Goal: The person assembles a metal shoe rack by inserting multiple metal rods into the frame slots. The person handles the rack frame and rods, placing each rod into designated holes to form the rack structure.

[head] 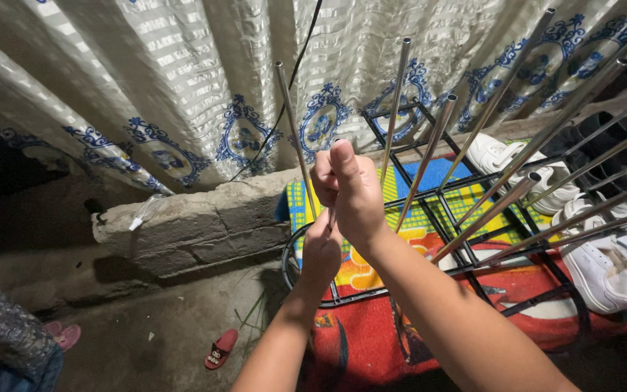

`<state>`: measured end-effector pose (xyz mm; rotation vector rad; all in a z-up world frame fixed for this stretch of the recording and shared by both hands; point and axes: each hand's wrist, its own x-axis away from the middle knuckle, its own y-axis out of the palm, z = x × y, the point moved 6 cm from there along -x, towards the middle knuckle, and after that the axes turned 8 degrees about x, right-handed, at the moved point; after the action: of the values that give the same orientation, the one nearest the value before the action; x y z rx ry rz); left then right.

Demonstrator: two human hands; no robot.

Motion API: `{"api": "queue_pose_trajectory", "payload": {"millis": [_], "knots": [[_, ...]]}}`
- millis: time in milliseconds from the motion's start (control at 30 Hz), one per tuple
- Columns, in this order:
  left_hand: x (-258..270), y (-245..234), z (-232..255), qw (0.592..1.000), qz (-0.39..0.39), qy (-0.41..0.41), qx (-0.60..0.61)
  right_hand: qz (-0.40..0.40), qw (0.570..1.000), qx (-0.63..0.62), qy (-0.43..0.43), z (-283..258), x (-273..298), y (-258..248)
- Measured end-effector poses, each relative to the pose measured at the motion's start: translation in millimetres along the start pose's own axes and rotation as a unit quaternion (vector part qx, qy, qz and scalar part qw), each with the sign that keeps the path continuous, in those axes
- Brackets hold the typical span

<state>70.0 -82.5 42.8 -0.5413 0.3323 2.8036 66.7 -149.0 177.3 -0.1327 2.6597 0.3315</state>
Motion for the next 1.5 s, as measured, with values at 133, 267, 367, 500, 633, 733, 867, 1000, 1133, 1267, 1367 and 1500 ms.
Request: {"api": "queue_pose_trajectory", "payload": {"millis": [133, 267, 367, 500, 633, 733, 867, 1000, 1133, 1267, 1367, 1500], "knots": [[1.3, 0.7, -4.8, 1.0, 0.002, 0.012, 0.016, -0.009, 1.0, 0.012, -0.018, -0.2, 2.1, 1.9], [3.1, -0.3, -8.0, 1.0, 0.001, 0.005, 0.02, -0.022, 1.0, -0.007, -0.018, -0.2, 4.4, 3.7], [4.2, 1.2, -6.8, 0.999, -0.003, 0.004, 0.048, -0.027, 0.999, 0.006, -0.023, -1.5, 6.9, 3.8], [4.2, 4.0, -4.8, 0.997, -0.011, -0.008, 0.072, -0.033, 0.999, -0.014, -0.021, 0.8, 6.3, 2.3], [6.0, 2.2, -4.1, 0.999, 0.003, -0.031, 0.035, -0.038, 0.999, 0.008, -0.017, 7.3, 4.6, 0.3], [5.9, 2.1, -2.8, 0.999, 0.006, -0.032, 0.017, -0.064, 0.998, 0.013, -0.025, 10.2, 1.5, 0.8], [1.4, 4.7, 6.8, 0.998, -0.009, 0.067, 0.006, -0.067, 0.997, 0.014, -0.022, 13.0, -7.1, -4.5], [-1.0, 3.0, -6.0, 0.998, 0.0, 0.054, -0.031, -0.077, 0.997, 0.012, 0.002, 22.6, -13.7, -10.4], [4.0, -2.0, -22.5, 0.999, 0.013, 0.051, -0.013, -0.167, 0.985, -0.037, 0.032, 32.5, -20.7, -13.2], [1.7, -2.2, -38.2, 0.995, 0.019, 0.012, -0.093, -0.148, 0.987, -0.061, 0.023, 27.3, -26.4, -23.9], [-1.6, -0.8, -40.8, 0.991, 0.024, -0.008, -0.13, -0.092, 0.996, 0.014, -0.015, 12.7, -24.5, -22.4], [-5.6, 5.9, -27.3, 0.995, -0.008, 0.059, -0.075, 0.04, 0.972, 0.179, -0.149, -21.9, -10.1, -9.2]]}}
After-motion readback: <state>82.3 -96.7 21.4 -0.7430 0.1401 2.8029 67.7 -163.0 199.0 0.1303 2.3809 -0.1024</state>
